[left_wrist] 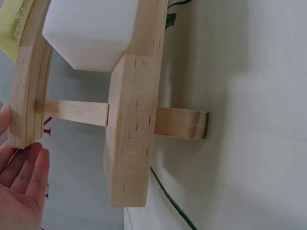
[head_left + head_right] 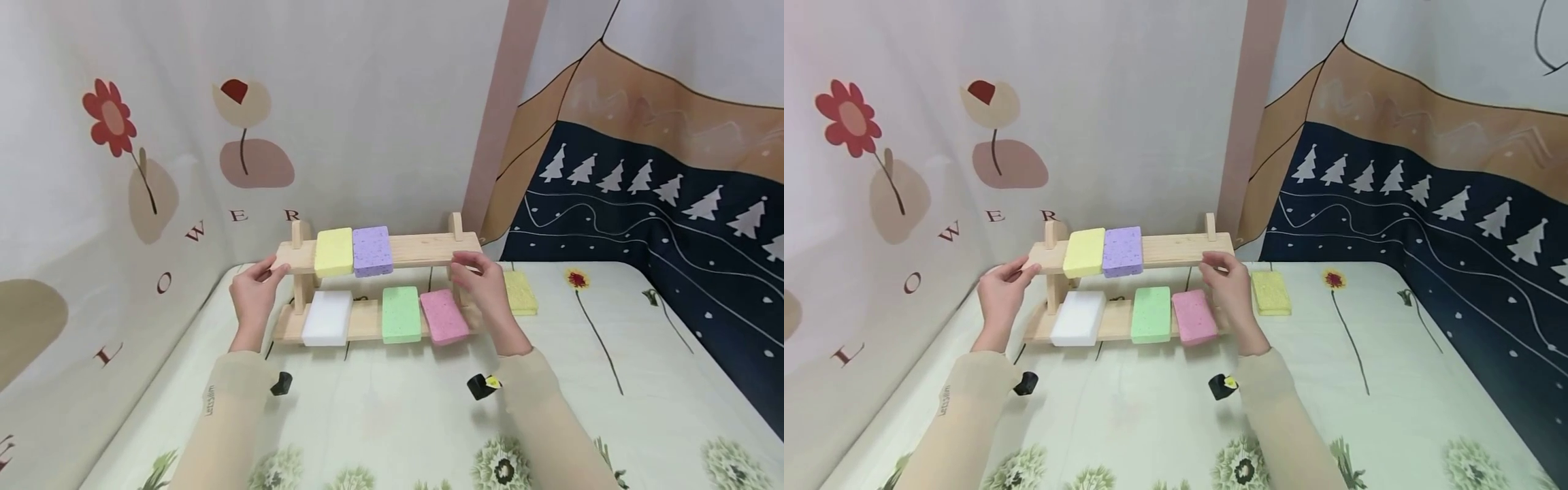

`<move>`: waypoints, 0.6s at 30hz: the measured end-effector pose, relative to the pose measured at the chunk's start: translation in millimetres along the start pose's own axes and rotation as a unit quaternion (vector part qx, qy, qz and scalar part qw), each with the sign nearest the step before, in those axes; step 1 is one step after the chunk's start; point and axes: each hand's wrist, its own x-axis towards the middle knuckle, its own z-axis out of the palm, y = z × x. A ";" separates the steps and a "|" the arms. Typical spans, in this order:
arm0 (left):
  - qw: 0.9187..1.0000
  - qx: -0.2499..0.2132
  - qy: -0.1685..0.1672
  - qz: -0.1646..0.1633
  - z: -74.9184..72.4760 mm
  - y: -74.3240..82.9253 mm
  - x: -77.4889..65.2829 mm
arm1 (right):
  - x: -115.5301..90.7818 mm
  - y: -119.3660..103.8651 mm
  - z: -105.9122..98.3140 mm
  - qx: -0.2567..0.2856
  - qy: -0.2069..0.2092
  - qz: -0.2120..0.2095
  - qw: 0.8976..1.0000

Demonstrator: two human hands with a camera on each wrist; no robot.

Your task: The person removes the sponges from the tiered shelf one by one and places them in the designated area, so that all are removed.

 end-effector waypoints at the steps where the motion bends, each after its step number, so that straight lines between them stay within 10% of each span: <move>1: 1.000 0.000 0.000 0.002 0.2 -0.1 -0.1 | -0.7 -0.4 3.7 -0.003 -0.003 0.001 1.000; 18: 1.000 0.002 0.003 0.013 0.1 -1.1 -0.9 | -2.9 -9.9 44.6 0.028 -0.054 -0.024 0.998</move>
